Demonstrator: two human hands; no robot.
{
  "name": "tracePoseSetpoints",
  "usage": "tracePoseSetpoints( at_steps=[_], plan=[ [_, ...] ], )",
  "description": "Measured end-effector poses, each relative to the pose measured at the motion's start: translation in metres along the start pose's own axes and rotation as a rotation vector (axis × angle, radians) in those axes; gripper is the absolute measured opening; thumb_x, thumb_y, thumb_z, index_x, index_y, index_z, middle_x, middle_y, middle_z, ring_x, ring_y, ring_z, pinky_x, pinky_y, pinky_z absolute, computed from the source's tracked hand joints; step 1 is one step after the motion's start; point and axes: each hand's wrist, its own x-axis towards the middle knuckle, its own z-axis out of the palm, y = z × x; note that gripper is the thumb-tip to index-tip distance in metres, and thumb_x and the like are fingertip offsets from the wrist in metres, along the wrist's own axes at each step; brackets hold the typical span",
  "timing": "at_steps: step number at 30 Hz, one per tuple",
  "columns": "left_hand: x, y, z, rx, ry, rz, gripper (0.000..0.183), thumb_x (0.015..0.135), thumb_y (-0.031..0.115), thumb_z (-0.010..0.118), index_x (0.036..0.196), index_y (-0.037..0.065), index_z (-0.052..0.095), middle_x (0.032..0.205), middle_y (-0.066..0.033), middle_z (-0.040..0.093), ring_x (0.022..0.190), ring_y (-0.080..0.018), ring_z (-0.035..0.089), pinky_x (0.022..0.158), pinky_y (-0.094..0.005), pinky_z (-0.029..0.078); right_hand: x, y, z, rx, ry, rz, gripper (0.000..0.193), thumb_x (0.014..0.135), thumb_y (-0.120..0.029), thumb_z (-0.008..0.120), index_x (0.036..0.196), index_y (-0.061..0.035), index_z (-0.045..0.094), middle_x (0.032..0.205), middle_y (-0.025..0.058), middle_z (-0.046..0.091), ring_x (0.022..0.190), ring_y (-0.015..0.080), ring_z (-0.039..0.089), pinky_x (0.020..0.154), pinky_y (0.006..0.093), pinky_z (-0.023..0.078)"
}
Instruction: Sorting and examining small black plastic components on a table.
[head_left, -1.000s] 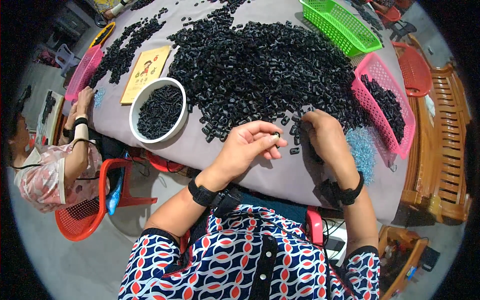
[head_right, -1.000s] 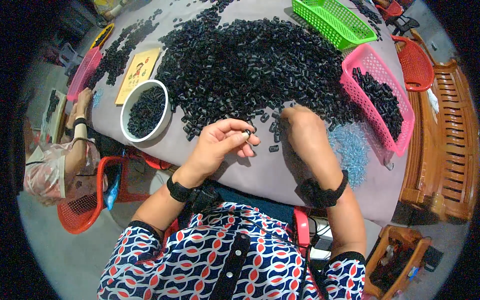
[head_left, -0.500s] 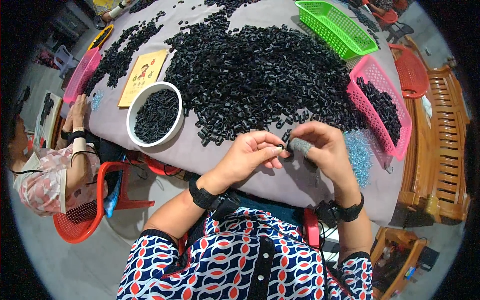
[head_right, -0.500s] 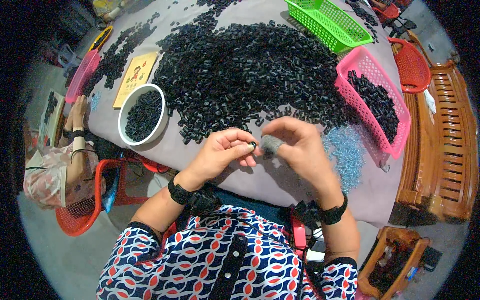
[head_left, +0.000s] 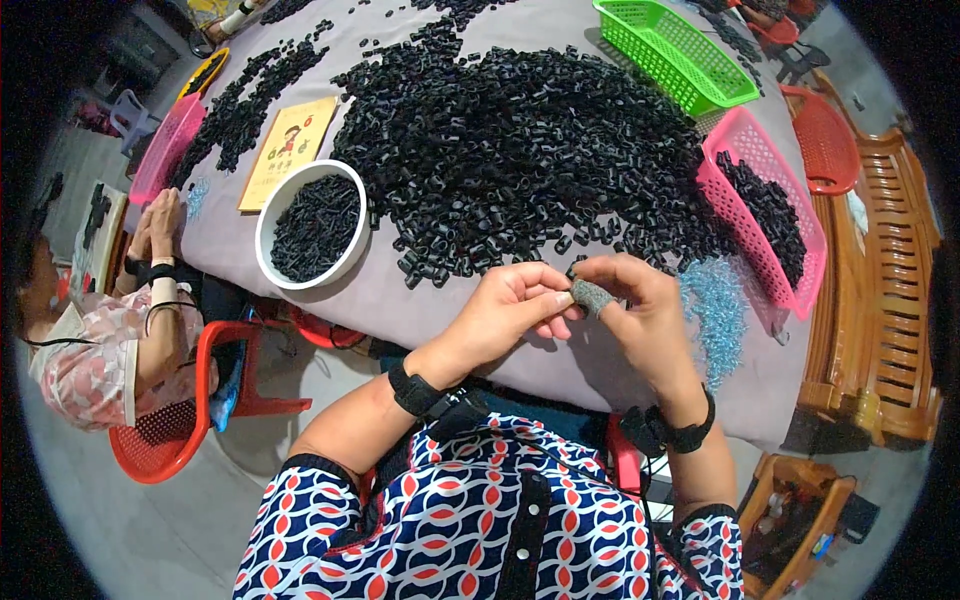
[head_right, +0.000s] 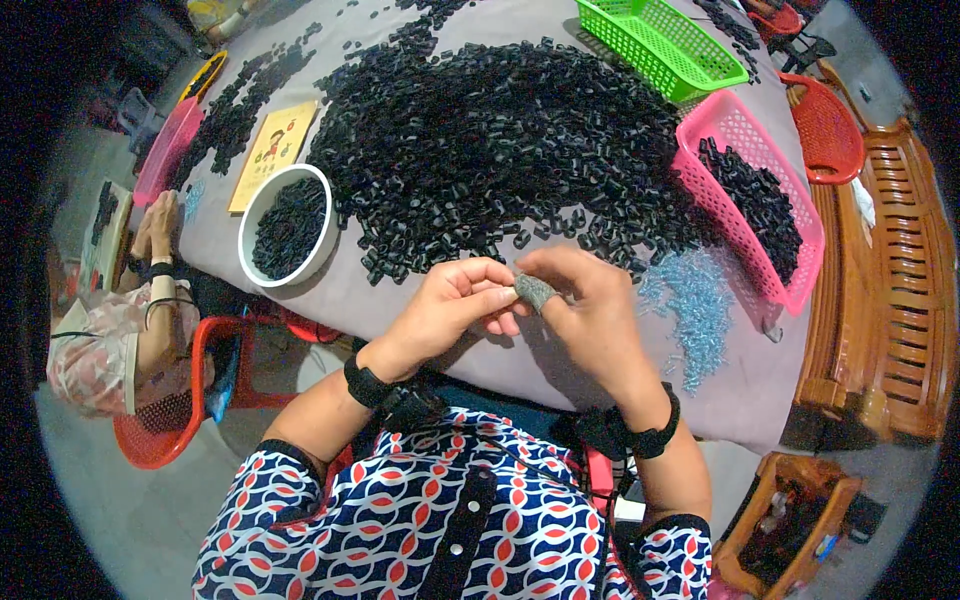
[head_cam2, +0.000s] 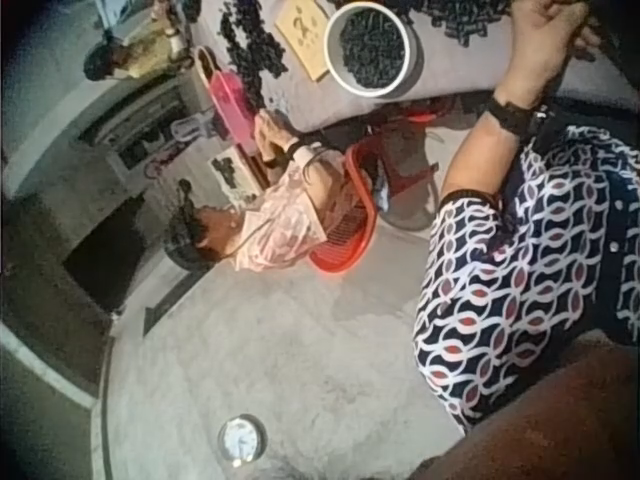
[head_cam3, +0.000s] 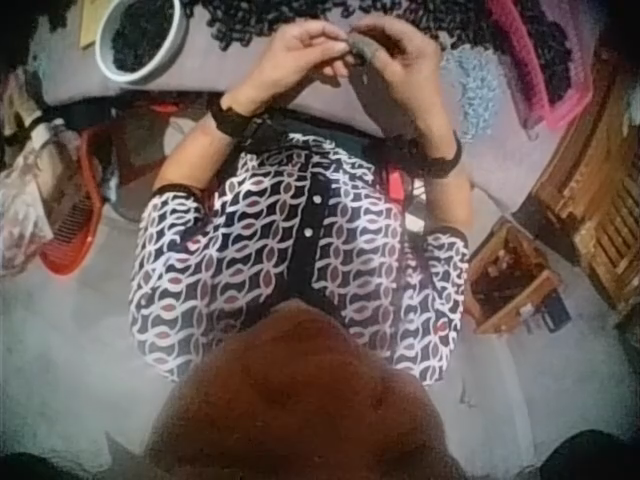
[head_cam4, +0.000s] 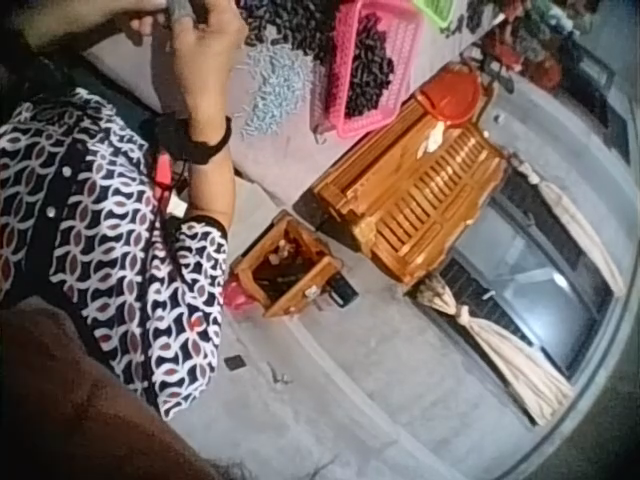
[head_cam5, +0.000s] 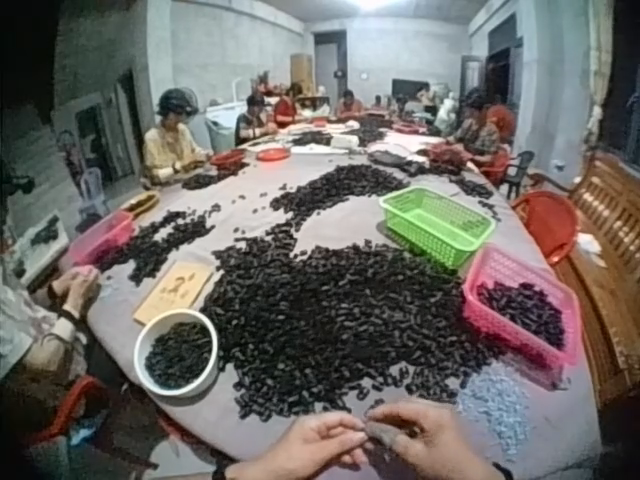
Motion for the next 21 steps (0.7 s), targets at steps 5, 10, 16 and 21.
tracePoseSetpoints(
  at_steps=[5, 10, 16, 21],
  plan=[
    [0.001, -0.002, -0.001, -0.012, 0.039, -0.013, 0.017, 0.098, 0.014, 0.058, 0.107, 0.001, 0.062, 0.093, -0.008, 0.07, 0.074, -0.0104, 0.068, 0.064, -0.0205, 0.053, -0.005, -0.009, 0.001, -0.319, 0.01, -0.169, 0.038, 0.072, 0.008, 0.061, 0.108, -0.0034, 0.067, 0.098, 0.0157, 0.069, 0.087, 0.0274, 0.07, 0.074, 0.0315, 0.055],
    [0.001, -0.003, 0.0, -0.033, 0.04, -0.026, 0.016, 0.097, 0.013, 0.058, 0.106, 0.001, 0.062, 0.09, -0.0068, 0.07, 0.073, -0.0102, 0.067, 0.063, -0.0206, 0.053, -0.009, -0.016, 0.003, -0.436, -0.056, -0.221, 0.047, 0.073, 0.005, 0.06, 0.119, -0.0064, 0.063, 0.1, 0.0167, 0.068, 0.081, 0.0318, 0.067, 0.071, 0.0353, 0.054],
    [0.005, -0.006, -0.001, -0.184, 0.116, -0.037, 0.013, 0.096, 0.013, 0.058, 0.103, 0.003, 0.063, 0.087, -0.0063, 0.07, 0.075, -0.0101, 0.067, 0.064, -0.0213, 0.053, -0.004, -0.015, 0.001, -0.434, -0.046, -0.114, 0.048, 0.071, 0.0, 0.068, 0.119, -0.0051, 0.061, 0.11, 0.0163, 0.066, 0.095, 0.0283, 0.067, 0.075, 0.0341, 0.055],
    [0.007, -0.005, 0.008, -0.205, 0.132, -0.031, 0.013, 0.095, 0.013, 0.059, 0.103, 0.003, 0.064, 0.091, -0.0044, 0.069, 0.076, -0.0093, 0.065, 0.067, -0.0226, 0.053, 0.001, -0.013, 0.015, -0.828, -0.03, -0.275, 0.037, 0.071, -0.008, 0.072, 0.106, -0.005, 0.06, 0.096, 0.0134, 0.063, 0.088, 0.0302, 0.064, 0.071, 0.0378, 0.054]
  ],
)
